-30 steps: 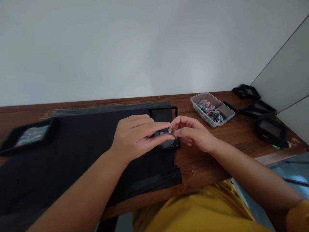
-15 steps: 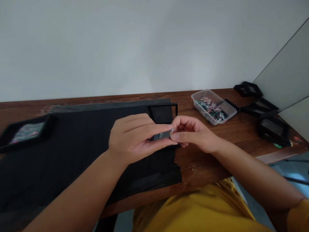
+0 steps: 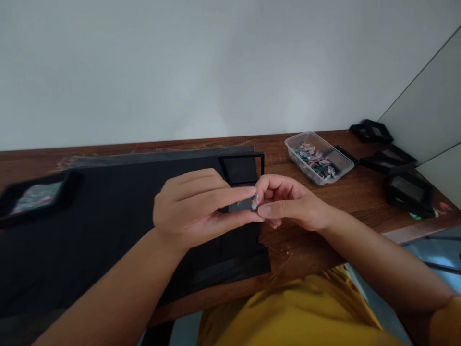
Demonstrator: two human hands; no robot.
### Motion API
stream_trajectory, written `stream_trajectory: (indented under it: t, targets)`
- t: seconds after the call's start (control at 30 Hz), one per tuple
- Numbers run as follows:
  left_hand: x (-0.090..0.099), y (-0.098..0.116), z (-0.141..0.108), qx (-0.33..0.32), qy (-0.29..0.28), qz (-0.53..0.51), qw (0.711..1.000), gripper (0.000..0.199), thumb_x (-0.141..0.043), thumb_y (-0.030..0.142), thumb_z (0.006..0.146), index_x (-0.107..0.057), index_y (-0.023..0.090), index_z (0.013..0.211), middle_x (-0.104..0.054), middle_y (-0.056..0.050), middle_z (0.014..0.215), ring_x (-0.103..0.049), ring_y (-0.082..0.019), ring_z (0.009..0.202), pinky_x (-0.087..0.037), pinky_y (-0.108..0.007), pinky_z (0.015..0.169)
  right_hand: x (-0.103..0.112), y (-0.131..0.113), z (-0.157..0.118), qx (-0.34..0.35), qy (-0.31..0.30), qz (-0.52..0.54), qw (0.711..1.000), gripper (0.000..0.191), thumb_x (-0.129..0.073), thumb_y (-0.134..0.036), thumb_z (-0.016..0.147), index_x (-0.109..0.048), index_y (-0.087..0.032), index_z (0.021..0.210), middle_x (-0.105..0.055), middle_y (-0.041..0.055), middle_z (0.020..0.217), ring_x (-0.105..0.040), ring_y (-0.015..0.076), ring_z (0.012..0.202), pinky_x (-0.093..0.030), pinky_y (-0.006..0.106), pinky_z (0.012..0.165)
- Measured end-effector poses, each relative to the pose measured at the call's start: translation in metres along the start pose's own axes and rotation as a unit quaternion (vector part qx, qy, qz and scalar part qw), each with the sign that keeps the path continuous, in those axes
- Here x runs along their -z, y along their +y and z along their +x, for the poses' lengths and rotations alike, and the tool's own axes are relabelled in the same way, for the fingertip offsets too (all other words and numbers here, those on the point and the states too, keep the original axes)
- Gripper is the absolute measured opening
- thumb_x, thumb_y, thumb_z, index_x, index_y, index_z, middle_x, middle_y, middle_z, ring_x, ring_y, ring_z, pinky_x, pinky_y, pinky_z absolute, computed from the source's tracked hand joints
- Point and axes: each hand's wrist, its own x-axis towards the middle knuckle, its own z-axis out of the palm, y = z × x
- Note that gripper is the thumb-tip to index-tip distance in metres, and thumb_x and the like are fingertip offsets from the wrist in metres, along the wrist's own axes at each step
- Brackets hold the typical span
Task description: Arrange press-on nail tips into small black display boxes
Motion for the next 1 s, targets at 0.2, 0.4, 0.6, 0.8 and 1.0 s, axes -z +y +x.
stream_trajectory:
  t: [0.2,0.4,0.6,0.8,1.0]
  targets:
    - [-0.001,-0.006,0.0,0.016,-0.031,-0.048,0.998,0.025,-0.07,0.059,0.109,-0.084,0.038,0.107,-0.081,0.002,0.076,-0.07,-0.015,0.058,-0.061,-0.031,0.058,-0.001,0.003,0.0,0.006,0.034,-0.039,0.999,0.034,-0.092,-0.04,0.088,-0.063,-0.022,0.089,-0.064,-0.0074,0.07,-0.05,0.0073,0.057,-0.042,0.019,0.052]
    - [-0.004,-0.009,-0.004,0.009,-0.015,-0.048,0.999,0.018,-0.07,0.048,0.11,-0.084,0.038,0.117,-0.083,0.002,0.083,-0.072,-0.015,0.063,-0.061,-0.03,0.059,-0.003,0.002,-0.003,0.019,0.057,-0.063,0.996,0.036,-0.09,-0.047,0.092,-0.064,-0.022,0.092,-0.064,-0.0067,0.073,-0.049,0.0073,0.058,-0.041,0.021,0.053]
    - [-0.002,-0.002,-0.001,-0.046,0.05,-0.011,0.998,0.022,-0.071,0.019,0.106,-0.08,0.035,0.118,-0.078,0.005,0.077,-0.067,-0.014,0.06,-0.06,-0.029,0.058,-0.006,-0.001,-0.006,0.054,0.042,-0.092,0.993,0.032,-0.086,-0.048,0.096,-0.066,-0.022,0.1,-0.063,-0.005,0.077,-0.052,0.009,0.065,-0.044,0.023,0.058]
    - [-0.002,0.001,-0.002,-0.027,0.065,0.037,0.997,0.025,-0.07,0.014,0.105,-0.08,0.037,0.111,-0.077,0.008,0.072,-0.07,-0.015,0.059,-0.065,-0.034,0.058,-0.006,0.007,-0.009,0.097,0.063,-0.22,0.969,0.023,-0.081,-0.039,0.098,-0.067,-0.024,0.109,-0.065,-0.0035,0.083,-0.052,0.0108,0.064,-0.045,0.027,0.059]
    - [-0.003,0.004,-0.005,-0.003,0.073,0.039,0.997,0.022,-0.069,0.016,0.106,-0.08,0.035,0.109,-0.083,0.008,0.082,-0.078,-0.017,0.07,-0.07,-0.036,0.067,-0.006,0.011,-0.012,0.147,0.07,-0.29,0.943,0.024,-0.079,-0.034,0.098,-0.065,-0.025,0.114,-0.062,-0.0045,0.079,-0.054,0.0125,0.064,-0.046,0.029,0.058]
